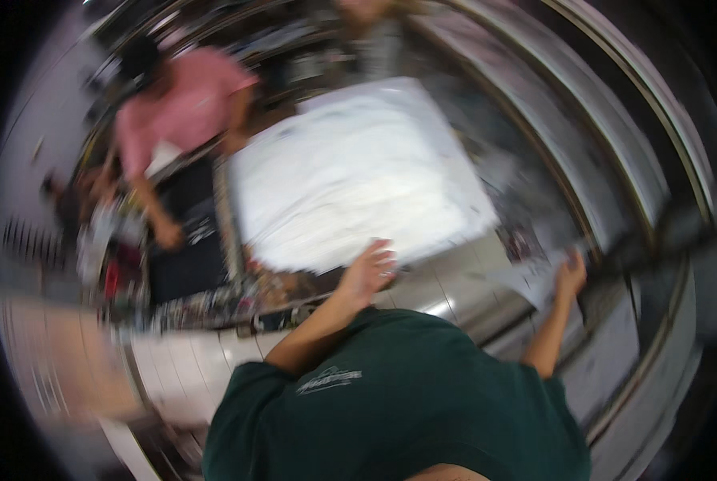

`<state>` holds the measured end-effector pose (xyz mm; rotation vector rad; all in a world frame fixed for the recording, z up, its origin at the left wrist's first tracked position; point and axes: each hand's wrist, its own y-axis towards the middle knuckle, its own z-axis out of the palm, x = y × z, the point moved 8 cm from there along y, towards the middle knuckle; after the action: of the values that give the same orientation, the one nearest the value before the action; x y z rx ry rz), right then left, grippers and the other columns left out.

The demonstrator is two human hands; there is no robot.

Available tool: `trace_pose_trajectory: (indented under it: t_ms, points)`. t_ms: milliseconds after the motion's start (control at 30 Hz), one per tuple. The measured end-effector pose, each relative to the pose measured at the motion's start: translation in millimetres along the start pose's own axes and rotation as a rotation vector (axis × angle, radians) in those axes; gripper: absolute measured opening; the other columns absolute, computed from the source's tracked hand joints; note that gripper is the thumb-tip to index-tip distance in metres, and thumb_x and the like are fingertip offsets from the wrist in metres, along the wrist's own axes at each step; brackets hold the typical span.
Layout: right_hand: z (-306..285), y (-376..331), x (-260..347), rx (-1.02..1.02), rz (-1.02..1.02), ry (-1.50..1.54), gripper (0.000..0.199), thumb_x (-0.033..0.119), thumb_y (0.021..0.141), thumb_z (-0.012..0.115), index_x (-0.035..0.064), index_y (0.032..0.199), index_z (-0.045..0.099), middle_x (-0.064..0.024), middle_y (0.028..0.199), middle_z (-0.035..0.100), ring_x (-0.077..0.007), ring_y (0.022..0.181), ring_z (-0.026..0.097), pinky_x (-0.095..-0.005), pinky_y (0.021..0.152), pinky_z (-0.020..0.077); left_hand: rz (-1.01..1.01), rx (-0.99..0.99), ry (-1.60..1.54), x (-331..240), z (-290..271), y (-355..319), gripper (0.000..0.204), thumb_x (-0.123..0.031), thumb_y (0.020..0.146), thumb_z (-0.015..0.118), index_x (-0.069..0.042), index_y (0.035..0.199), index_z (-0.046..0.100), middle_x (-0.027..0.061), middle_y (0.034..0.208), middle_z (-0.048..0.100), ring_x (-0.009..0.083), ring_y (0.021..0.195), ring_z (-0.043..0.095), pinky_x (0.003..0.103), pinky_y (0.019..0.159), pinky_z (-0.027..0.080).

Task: The person repeatedly picks up printed white sheets from a table, separates them, and places them onto a nearby metal shelf. Another person in a pink shirt works at a screen printing station in the background.

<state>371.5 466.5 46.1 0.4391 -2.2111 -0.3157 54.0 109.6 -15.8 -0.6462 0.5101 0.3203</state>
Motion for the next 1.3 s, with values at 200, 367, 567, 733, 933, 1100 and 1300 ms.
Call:
trace_pose_trajectory:
  t_ms: [200, 367, 567, 733, 933, 1100, 1300]
  points:
    - [-3, -2, 23, -0.208, -0.043, -0.019, 0.027, 0.002, 0.066, 0.052, 0.0035, 0.091, 0.061, -0.0115, 0.088, 0.062, -0.0251, 0.076, 0.058, -0.0289, 0.070, 0.0445, -0.005, -0.073, 0.040, -14, 0, 10, 0.044, -0.044, 0.083, 0.050, -0.012, 0.113, 0.048, 0.0011, 0.096, 0.048, 0.0140, 0.087, 0.047, 0.029, 0.071, 0.040]
    - [-24, -23, 15, -0.176, 0.129, -0.051, 0.027, 0.002, 0.065, 0.052, 0.0028, 0.091, 0.061, -0.0150, 0.094, 0.060, -0.0306, 0.088, 0.057, -0.0341, 0.079, 0.0436, -0.093, -0.032, -0.020, -18, 7, 23, 0.042, -0.044, 0.083, 0.049, -0.013, 0.111, 0.048, -0.0001, 0.087, 0.051, 0.0126, 0.079, 0.049, 0.029, 0.067, 0.040]
    - [-30, -54, -30, -0.196, 0.086, -0.038, 0.035, -0.002, 0.068, 0.051, 0.0006, 0.102, 0.059, -0.0152, 0.103, 0.058, -0.0237, 0.098, 0.055, -0.0303, 0.082, 0.0436, -0.003, 0.054, -0.158, -67, 20, 12, 0.042, -0.042, 0.084, 0.049, -0.012, 0.112, 0.047, 0.0007, 0.086, 0.053, 0.0133, 0.080, 0.051, 0.028, 0.070, 0.039]
    - [-36, -65, -45, -0.209, 0.148, -0.085, 0.033, 0.000, 0.073, 0.054, -0.0006, 0.105, 0.057, -0.0131, 0.100, 0.060, -0.0199, 0.089, 0.057, -0.0287, 0.079, 0.0440, -0.005, 0.112, -0.138, -54, 14, 7, 0.032, -0.036, 0.085, 0.048, -0.010, 0.105, 0.051, 0.0020, 0.088, 0.048, 0.0136, 0.078, 0.049, 0.025, 0.063, 0.041]
    - [-9, -60, -51, -0.143, 0.121, -0.161, 0.034, 0.007, 0.072, 0.052, 0.0045, 0.105, 0.059, -0.0160, 0.091, 0.061, -0.0247, 0.075, 0.058, -0.0343, 0.070, 0.0444, -0.008, 0.038, -0.099, -44, 4, 9, 0.038, -0.041, 0.081, 0.054, -0.011, 0.105, 0.051, 0.0024, 0.092, 0.045, 0.0119, 0.081, 0.044, 0.024, 0.068, 0.038]
    - [22, -21, -39, -0.106, 0.024, -0.120, 0.039, 0.008, 0.069, 0.051, 0.0087, 0.107, 0.059, -0.0153, 0.085, 0.061, -0.0228, 0.065, 0.054, -0.0328, 0.065, 0.0430, 0.118, -0.105, -0.286, -48, -39, 42, 0.039, -0.039, 0.080, 0.057, -0.011, 0.104, 0.048, 0.0033, 0.092, 0.044, 0.0117, 0.073, 0.042, 0.024, 0.063, 0.038]
    - [38, -6, -26, -0.055, 0.048, -0.031, 0.040, 0.003, 0.068, 0.048, 0.0086, 0.107, 0.059, -0.0161, 0.091, 0.061, -0.0211, 0.065, 0.054, -0.0333, 0.063, 0.0434, 0.299, -0.284, -0.507, -61, -116, 44, 0.041, -0.035, 0.078, 0.061, -0.009, 0.105, 0.046, 0.0050, 0.091, 0.043, 0.0116, 0.073, 0.045, 0.024, 0.065, 0.041]
